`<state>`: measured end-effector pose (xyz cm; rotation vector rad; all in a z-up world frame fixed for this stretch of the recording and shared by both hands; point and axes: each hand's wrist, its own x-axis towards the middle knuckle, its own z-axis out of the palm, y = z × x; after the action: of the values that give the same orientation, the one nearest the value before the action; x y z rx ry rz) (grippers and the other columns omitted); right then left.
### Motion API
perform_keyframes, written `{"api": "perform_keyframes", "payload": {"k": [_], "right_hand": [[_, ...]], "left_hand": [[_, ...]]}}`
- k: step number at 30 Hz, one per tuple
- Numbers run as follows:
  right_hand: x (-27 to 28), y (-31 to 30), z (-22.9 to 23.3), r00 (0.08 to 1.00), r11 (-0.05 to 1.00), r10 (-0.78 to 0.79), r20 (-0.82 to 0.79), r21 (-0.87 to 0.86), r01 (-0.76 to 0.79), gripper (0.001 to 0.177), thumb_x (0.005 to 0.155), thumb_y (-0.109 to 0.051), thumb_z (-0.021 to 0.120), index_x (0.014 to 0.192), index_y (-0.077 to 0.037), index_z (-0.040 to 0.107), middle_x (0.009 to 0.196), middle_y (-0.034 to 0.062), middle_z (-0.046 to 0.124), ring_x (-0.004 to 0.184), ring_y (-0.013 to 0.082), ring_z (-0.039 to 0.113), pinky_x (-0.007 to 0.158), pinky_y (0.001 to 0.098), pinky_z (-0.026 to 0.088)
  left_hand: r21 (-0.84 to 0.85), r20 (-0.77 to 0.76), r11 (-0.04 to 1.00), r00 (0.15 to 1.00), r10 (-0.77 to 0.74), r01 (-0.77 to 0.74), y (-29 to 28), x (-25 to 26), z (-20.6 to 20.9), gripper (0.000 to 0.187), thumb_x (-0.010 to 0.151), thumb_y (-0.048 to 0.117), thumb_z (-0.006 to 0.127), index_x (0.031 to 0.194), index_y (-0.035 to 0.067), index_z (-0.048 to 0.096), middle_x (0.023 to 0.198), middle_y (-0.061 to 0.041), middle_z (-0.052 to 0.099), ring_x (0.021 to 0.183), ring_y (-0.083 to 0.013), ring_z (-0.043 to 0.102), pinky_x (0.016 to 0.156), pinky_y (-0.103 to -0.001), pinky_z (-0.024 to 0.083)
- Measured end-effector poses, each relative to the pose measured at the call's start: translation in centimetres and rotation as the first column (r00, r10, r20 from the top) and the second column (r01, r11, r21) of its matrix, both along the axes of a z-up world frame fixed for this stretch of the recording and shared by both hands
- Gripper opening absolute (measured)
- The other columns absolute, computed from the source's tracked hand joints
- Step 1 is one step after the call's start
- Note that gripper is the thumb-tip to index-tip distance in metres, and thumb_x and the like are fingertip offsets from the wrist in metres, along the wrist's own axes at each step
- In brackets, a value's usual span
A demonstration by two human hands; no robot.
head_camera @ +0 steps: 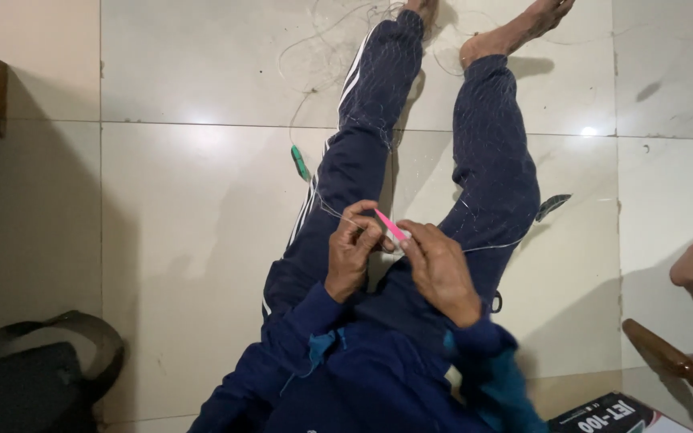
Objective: Repairing a fishing net by weaving a netting needle through the mesh while sitting on the floor and using feet to hold the net taut.
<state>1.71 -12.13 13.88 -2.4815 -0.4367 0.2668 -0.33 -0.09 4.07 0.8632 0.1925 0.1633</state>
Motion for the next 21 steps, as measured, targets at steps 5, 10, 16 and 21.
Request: {"api": "perform_keyframes", "payload": {"k": [5, 10, 16, 21], "right_hand": [[-0.1, 1.9, -3.8, 0.925, 0.759, -0.227, -0.305, 0.54, 0.365, 0.024, 0.087, -0.003, 0.052, 0.108, 0.002, 0.062, 0.066, 0.0075, 0.056, 0.045, 0.0088, 0.054, 0.043, 0.0245, 0.047], [1.8, 2.6, -3.5, 0.986, 0.957, -0.168, -0.012, 0.24, 0.166, 0.013, 0.084, -0.023, 0.063, 0.087, -0.011, 0.068, 0.065, 0.0089, 0.056, 0.056, 0.0256, 0.06, 0.049, 0.0348, 0.046], [7.1, 4.3, -2.0, 0.971, 0.856, -0.217, -0.098, 0.458, 0.238, 0.017, 0.09, -0.023, 0.054, 0.084, -0.008, 0.06, 0.066, 0.0105, 0.06, 0.06, 0.0177, 0.058, 0.056, 0.0301, 0.048], [11.4, 5.0, -2.8, 0.941, 0.592, -0.149, -0.304, 0.735, 0.331, 0.012, 0.093, -0.015, 0.05, 0.092, -0.004, 0.053, 0.065, 0.0105, 0.062, 0.054, 0.0143, 0.063, 0.051, 0.0244, 0.055]], "left_hand": [[0.212, 0.144, 0.977, 0.989, -0.005, -0.026, -0.1, -0.2, -1.7, 0.017, 0.089, 0.009, 0.057, 0.082, -0.005, 0.06, 0.089, -0.016, 0.05, 0.06, -0.0195, 0.065, 0.052, -0.032, 0.056], [0.281, 0.109, 0.96, 0.993, -0.044, 0.011, 0.2, -0.6, -2.3, 0.014, 0.09, 0.009, 0.056, 0.083, -0.002, 0.061, 0.064, -0.011, 0.059, 0.055, -0.0126, 0.06, 0.05, -0.026, 0.049], [-0.076, -0.051, 0.997, 0.998, -0.02, 0.016, 0.0, -0.7, -3.7, 0.009, 0.091, 0.006, 0.052, 0.086, -0.002, 0.053, 0.067, -0.017, 0.061, 0.054, -0.0201, 0.063, 0.051, -0.029, 0.054], [-0.324, -0.166, 0.946, 0.985, -0.049, -0.008, 0.6, -0.7, -3.0, 0.005, 0.092, 0.007, 0.05, 0.091, 0.003, 0.048, 0.069, -0.015, 0.061, 0.055, -0.0167, 0.063, 0.058, -0.033, 0.059]]}}
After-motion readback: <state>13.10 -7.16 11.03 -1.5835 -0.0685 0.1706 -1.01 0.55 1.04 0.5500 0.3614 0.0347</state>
